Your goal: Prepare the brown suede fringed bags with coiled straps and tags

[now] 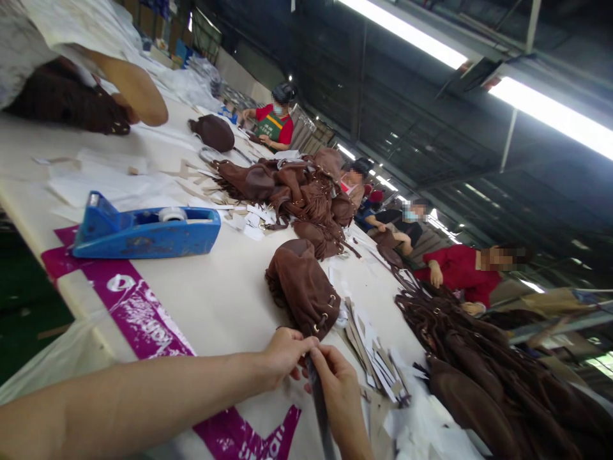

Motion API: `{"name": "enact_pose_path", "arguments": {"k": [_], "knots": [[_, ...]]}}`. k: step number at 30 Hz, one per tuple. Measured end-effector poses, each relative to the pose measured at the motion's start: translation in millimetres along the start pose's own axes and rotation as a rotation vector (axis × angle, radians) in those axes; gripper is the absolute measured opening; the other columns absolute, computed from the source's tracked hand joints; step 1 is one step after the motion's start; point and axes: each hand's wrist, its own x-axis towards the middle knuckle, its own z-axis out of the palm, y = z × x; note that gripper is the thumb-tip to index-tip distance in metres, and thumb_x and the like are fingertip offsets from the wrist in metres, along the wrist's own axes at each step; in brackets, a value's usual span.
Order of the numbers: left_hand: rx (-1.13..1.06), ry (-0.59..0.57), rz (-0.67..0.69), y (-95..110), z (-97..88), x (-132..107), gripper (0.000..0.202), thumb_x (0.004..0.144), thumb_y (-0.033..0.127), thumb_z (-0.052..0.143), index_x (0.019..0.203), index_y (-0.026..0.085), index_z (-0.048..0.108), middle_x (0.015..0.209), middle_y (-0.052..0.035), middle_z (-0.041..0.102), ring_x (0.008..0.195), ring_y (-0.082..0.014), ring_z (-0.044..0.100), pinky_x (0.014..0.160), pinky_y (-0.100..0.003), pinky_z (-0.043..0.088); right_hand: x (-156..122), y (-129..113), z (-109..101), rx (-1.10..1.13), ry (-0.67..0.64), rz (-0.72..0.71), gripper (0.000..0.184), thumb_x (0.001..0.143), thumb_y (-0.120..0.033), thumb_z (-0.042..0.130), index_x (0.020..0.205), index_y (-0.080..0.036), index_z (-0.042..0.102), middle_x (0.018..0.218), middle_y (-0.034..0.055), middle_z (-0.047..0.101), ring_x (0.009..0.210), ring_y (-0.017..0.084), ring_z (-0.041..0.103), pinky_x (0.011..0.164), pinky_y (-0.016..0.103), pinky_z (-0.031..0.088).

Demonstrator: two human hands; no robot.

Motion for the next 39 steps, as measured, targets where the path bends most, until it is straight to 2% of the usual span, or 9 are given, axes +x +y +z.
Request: {"name": "enact_pose_path", "arguments": {"k": [6, 11, 15, 19, 21, 24, 29, 34, 39], "knots": [[-0.004, -0.187, -0.121, 11, -12.6, 1, 0.041, 0.080, 0.052, 0.061, 0.075, 0.012, 0.060, 0.062, -0.0006, 0.059, 0.046, -0.0108, 0.054, 0.040, -0.021, 0.039, 6, 0, -7, -0.002, 0.023, -0.053, 0.038, 0.077, -0.056, 0.063, 0.069, -0.019, 0.063, 0.058, 0.0000, 0.060, 0.051, 0.014, 0.048, 0.047, 0.025, 0.038], [-0.096, -0.138, -0.200, 28, -25.7, 5, 0.034, 0.064, 0.039, 0.080, 0.074, 0.012, 0.062, 0.071, -0.0019, 0.064, 0.053, -0.0097, 0.057, 0.045, -0.020, 0.041, 6, 2, -12, 0.056, -0.027, 0.017, 0.038, 0.080, -0.057, 0.062, 0.072, -0.019, 0.062, 0.059, -0.0014, 0.061, 0.051, 0.012, 0.044, 0.048, 0.024, 0.033], [-0.069, -0.138, -0.193, 26, -20.6, 8, 0.034, 0.057, 0.032, 0.084, 0.070, 0.012, 0.060, 0.063, -0.0001, 0.061, 0.051, -0.0099, 0.053, 0.043, -0.021, 0.036, 5, 3, -12, 0.090, -0.031, 0.024, 0.035, 0.077, -0.055, 0.067, 0.077, -0.020, 0.067, 0.061, -0.0017, 0.062, 0.055, 0.014, 0.050, 0.051, 0.024, 0.036], [-0.101, -0.110, -0.111, 19, -14.4, 9, 0.037, 0.058, 0.036, 0.083, 0.070, 0.014, 0.056, 0.062, 0.0014, 0.061, 0.051, -0.0097, 0.053, 0.044, -0.021, 0.033, 1, 3, -15, 0.371, -0.105, 0.104, 0.037, 0.075, -0.053, 0.071, 0.097, -0.023, 0.072, 0.081, 0.0024, 0.072, 0.070, 0.020, 0.062, 0.060, 0.028, 0.046], [-0.095, -0.125, -0.125, 19, -14.7, 8, 0.038, 0.058, 0.038, 0.083, 0.070, 0.015, 0.055, 0.062, 0.0006, 0.062, 0.049, -0.0097, 0.053, 0.044, -0.021, 0.031, -2, 1, -16, 0.527, -0.141, 0.163, 0.040, 0.071, -0.051, 0.075, 0.099, -0.022, 0.073, 0.089, 0.0050, 0.073, 0.076, 0.022, 0.065, 0.063, 0.030, 0.049], [-0.104, -0.131, -0.154, 19, -16.5, 8, 0.043, 0.056, 0.041, 0.085, 0.069, 0.015, 0.053, 0.061, 0.0002, 0.063, 0.048, -0.0095, 0.053, 0.045, -0.021, 0.030, -2, -1, -16, 0.602, -0.147, 0.236, 0.039, 0.063, -0.042, 0.083, 0.094, -0.021, 0.075, 0.087, 0.0056, 0.073, 0.077, 0.023, 0.066, 0.065, 0.031, 0.051], [-0.146, -0.089, -0.146, 19, -16.3, 7, 0.040, 0.055, 0.036, 0.085, 0.069, 0.015, 0.053, 0.060, 0.0016, 0.061, 0.050, -0.0093, 0.053, 0.043, -0.021, 0.031, 6, 2, -14, 0.503, -0.152, 0.167, 0.029, 0.060, -0.034, 0.086, 0.084, -0.021, 0.075, 0.074, 0.0012, 0.070, 0.067, 0.017, 0.061, 0.061, 0.026, 0.047], [-0.228, -0.065, -0.145, 19, -14.2, 5, 0.041, 0.055, 0.030, 0.086, 0.070, 0.015, 0.052, 0.058, 0.0035, 0.058, 0.050, -0.0090, 0.053, 0.043, -0.020, 0.037, 10, 3, -18, 0.353, -0.187, 0.089, 0.023, 0.071, -0.039, 0.078, 0.078, -0.019, 0.068, 0.068, -0.0019, 0.061, 0.063, 0.012, 0.050, 0.059, 0.022, 0.041], [-0.243, -0.104, -0.203, 18, -14.8, 6, 0.041, 0.056, 0.030, 0.086, 0.072, 0.014, 0.052, 0.059, 0.0012, 0.059, 0.049, -0.0092, 0.054, 0.040, -0.018, 0.036, 10, -1, -17, 0.156, -0.205, -0.059, 0.027, 0.078, -0.045, 0.068, 0.075, -0.020, 0.059, 0.067, -0.0041, 0.051, 0.061, 0.012, 0.042, 0.056, 0.023, 0.038]]}}
